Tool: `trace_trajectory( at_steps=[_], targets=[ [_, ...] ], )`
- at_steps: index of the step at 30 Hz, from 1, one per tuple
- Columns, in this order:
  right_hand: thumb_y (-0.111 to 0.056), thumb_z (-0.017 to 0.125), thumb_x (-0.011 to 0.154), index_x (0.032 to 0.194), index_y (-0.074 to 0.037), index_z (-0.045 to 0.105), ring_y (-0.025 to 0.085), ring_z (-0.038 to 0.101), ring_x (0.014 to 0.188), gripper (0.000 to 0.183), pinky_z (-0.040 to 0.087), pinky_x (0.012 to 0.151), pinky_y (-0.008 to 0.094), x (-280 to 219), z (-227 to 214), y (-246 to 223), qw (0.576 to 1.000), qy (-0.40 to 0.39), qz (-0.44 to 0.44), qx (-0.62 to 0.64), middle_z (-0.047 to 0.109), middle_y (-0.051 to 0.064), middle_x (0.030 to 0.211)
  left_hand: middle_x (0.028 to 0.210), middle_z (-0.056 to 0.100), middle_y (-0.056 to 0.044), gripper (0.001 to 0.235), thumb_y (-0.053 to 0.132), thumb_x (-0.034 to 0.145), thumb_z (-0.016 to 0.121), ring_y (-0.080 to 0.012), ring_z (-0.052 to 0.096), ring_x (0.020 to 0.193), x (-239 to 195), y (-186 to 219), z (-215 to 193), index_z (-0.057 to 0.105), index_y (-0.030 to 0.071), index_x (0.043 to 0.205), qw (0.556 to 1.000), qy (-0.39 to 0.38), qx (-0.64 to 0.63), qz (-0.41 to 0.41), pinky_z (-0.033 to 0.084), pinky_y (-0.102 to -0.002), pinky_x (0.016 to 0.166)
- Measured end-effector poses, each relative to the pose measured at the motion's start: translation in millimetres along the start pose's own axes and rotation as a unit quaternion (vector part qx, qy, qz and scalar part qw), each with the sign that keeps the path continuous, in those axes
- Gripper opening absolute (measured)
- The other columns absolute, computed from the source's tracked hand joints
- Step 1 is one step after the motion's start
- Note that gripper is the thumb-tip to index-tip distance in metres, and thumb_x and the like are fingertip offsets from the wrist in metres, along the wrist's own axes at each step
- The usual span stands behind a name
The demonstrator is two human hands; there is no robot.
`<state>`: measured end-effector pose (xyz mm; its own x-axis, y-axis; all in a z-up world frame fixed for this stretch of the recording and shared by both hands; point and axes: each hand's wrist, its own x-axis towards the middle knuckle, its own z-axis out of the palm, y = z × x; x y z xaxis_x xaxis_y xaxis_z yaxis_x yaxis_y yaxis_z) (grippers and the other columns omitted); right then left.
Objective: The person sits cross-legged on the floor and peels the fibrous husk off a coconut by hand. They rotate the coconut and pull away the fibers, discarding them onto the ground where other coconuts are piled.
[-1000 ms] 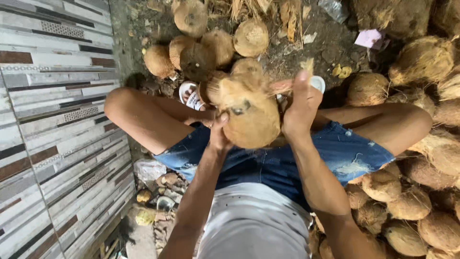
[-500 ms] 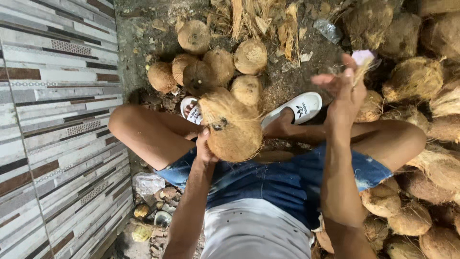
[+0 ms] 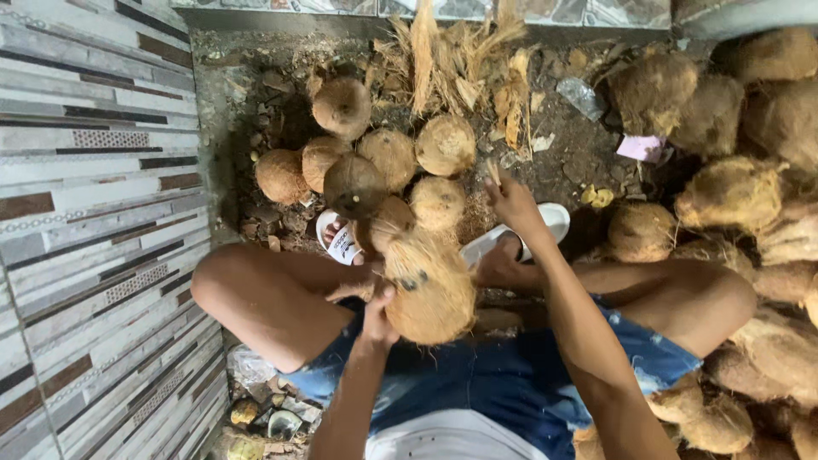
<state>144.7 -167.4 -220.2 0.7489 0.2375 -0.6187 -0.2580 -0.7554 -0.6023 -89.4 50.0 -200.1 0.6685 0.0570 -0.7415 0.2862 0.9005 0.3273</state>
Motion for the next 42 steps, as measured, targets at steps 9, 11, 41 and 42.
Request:
trace_trajectory(
  at_steps=[9,11,41,42],
  targets=[
    [-0.039,0.037,0.106,0.148,0.005,0.033,0.048,0.048,0.127,0.061,0.04,0.103,0.059,131,-19,-60,0.995,0.097,-0.028,0.015,0.048,0.031,0.139,0.123,0.065,-0.016,0.086,0.039,0.066,0.084,-0.0337,0.061,0.116,-8,39,78,0.05,0.002,0.135,0.991,-0.123,0.061,-0.002,0.048,-0.052,0.097],
    [-0.038,0.037,0.106,0.153,-0.008,0.023,0.022,0.071,0.062,0.057,0.039,0.107,0.064,164,-15,-69,0.993,0.11,0.038,-0.035,0.059,0.033,0.122,0.124,0.067,-0.017,0.093,0.04,0.057,0.082,-0.0324,0.064,0.114,-6,40,81,0.053,-0.002,0.134,0.992,-0.076,0.102,0.002,0.05,-0.047,0.095],
    [0.007,0.062,0.091,0.122,-0.003,0.068,0.027,0.066,0.085,0.033,0.05,0.088,0.042,-145,-17,-54,0.934,0.101,-0.225,0.256,0.07,0.015,0.094,0.07,0.047,-0.001,0.085,0.025,0.076,0.079,-0.0087,0.047,0.067,-43,43,91,0.038,-0.008,0.144,0.976,-0.039,0.202,0.073,0.046,-0.023,0.07],
    [0.007,0.062,0.091,0.122,-0.003,0.068,0.027,0.066,0.085,0.033,0.05,0.088,0.042,-160,-18,-72,0.933,0.104,-0.228,0.258,0.07,0.015,0.094,0.07,0.047,-0.001,0.085,0.025,0.076,0.079,-0.0087,0.047,0.067,-44,36,87,0.038,-0.008,0.144,0.975,-0.042,0.205,0.075,0.046,-0.023,0.07]
  ],
)
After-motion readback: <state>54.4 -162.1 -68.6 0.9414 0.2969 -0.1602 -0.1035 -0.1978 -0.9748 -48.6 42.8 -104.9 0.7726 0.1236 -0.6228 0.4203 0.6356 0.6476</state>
